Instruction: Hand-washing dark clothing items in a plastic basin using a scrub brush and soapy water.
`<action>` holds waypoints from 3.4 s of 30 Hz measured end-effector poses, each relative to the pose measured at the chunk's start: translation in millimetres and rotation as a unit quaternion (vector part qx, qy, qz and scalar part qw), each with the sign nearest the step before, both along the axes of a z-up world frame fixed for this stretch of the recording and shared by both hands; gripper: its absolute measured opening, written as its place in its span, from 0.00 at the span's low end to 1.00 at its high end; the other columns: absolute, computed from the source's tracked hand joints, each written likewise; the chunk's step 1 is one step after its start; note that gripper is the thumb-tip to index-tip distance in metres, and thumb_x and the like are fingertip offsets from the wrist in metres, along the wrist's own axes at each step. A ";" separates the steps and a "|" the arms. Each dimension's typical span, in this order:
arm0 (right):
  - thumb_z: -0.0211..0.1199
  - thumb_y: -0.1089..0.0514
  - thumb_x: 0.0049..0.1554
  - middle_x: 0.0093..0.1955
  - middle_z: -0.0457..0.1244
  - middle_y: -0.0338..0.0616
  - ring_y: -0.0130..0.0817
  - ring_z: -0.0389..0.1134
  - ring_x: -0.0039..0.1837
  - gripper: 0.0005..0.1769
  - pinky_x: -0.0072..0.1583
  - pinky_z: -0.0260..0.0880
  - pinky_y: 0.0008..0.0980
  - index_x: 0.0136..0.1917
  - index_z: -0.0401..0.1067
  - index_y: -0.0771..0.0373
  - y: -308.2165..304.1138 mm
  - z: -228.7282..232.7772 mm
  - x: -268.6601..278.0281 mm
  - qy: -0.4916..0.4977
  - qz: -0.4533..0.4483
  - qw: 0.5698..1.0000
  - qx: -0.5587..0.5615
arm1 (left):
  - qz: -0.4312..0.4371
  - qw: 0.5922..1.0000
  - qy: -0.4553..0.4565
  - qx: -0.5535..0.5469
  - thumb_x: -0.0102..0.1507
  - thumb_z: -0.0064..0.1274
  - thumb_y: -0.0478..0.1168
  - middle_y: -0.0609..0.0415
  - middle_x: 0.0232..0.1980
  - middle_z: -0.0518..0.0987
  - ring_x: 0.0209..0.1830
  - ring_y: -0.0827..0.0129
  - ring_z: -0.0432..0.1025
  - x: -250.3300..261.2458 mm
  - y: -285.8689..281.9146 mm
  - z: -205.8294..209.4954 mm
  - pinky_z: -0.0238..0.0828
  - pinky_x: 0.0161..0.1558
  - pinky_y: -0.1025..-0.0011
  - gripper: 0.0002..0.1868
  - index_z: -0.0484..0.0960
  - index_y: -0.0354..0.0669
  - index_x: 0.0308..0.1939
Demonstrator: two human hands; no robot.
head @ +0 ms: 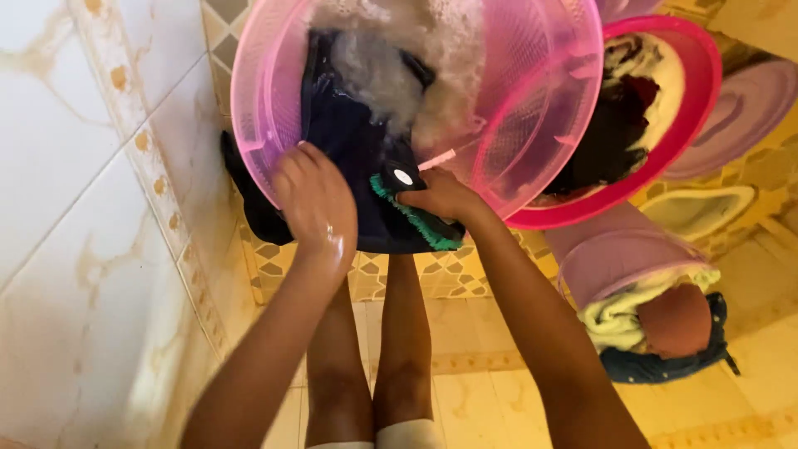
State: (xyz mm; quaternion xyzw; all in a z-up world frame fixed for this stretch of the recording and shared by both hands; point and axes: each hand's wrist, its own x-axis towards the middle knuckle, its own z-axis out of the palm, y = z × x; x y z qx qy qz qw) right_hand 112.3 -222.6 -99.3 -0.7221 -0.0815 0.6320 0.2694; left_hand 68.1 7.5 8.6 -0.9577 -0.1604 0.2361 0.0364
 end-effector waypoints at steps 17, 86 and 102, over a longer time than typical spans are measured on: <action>0.72 0.58 0.52 0.65 0.63 0.54 0.43 0.63 0.69 0.39 0.69 0.61 0.40 0.73 0.62 0.67 -6.0 202.2 -196.0 -0.016 -0.305 0.950 0.071 | 0.288 0.900 0.034 -0.326 0.57 0.66 0.44 0.45 0.38 0.79 0.42 0.50 0.73 -141.2 90.3 57.7 0.68 0.46 0.55 0.13 0.82 0.39 0.35; 0.66 0.57 0.58 0.79 0.58 0.58 0.54 0.59 0.78 0.43 0.73 0.58 0.45 0.82 0.51 0.55 53.0 228.4 -60.7 0.029 -0.223 0.968 0.110 | 0.570 0.628 -0.232 -0.476 0.73 0.48 0.47 0.47 0.62 0.75 0.59 0.64 0.71 -239.1 49.6 -9.6 0.66 0.64 0.62 0.28 0.65 0.37 0.74; 0.54 0.27 0.59 0.71 0.63 0.61 0.60 0.68 0.64 0.53 0.65 0.67 0.52 0.86 0.32 0.37 43.9 19.7 42.4 -0.129 -0.114 0.967 -0.187 | 0.727 0.339 -0.231 -0.551 0.71 0.46 0.52 0.50 0.80 0.56 0.75 0.61 0.57 -152.0 -84.2 -41.5 0.53 0.75 0.59 0.41 0.45 0.43 0.81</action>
